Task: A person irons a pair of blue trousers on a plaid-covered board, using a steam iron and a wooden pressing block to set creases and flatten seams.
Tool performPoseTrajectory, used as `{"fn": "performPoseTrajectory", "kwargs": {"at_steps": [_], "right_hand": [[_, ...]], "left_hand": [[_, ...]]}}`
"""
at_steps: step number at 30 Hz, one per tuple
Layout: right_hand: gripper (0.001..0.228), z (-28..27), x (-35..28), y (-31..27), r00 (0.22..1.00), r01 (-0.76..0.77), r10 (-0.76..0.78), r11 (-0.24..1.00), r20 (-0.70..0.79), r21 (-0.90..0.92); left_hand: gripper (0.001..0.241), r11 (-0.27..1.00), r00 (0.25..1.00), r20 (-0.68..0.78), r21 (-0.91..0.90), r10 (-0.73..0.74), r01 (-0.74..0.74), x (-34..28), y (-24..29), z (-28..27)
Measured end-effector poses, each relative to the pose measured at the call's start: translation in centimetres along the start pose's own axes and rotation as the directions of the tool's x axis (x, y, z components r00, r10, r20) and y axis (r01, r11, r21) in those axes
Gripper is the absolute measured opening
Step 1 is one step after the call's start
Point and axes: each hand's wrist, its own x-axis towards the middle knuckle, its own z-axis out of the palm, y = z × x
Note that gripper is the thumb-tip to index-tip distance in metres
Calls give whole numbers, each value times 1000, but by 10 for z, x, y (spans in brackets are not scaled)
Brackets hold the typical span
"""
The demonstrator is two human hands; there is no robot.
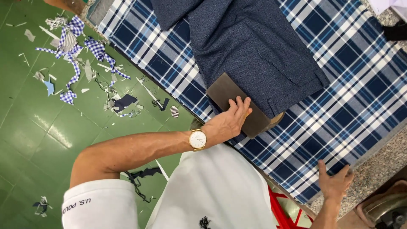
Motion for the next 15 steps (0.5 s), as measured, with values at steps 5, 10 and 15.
{"fn": "performPoseTrajectory", "kwargs": {"at_steps": [5,10,15], "right_hand": [[128,-16,3,-18,945,-140,188,972,269,-187],[130,-10,15,-23,939,-147,223,949,264,-277],[130,-15,5,-38,921,-216,285,941,267,-259]], "left_hand": [[52,998,998,-26,37,52,-51,-2,-3,3],[52,993,994,-56,76,99,-94,-2,-8,5],[51,983,983,-96,113,158,-147,-2,-12,8]]}}
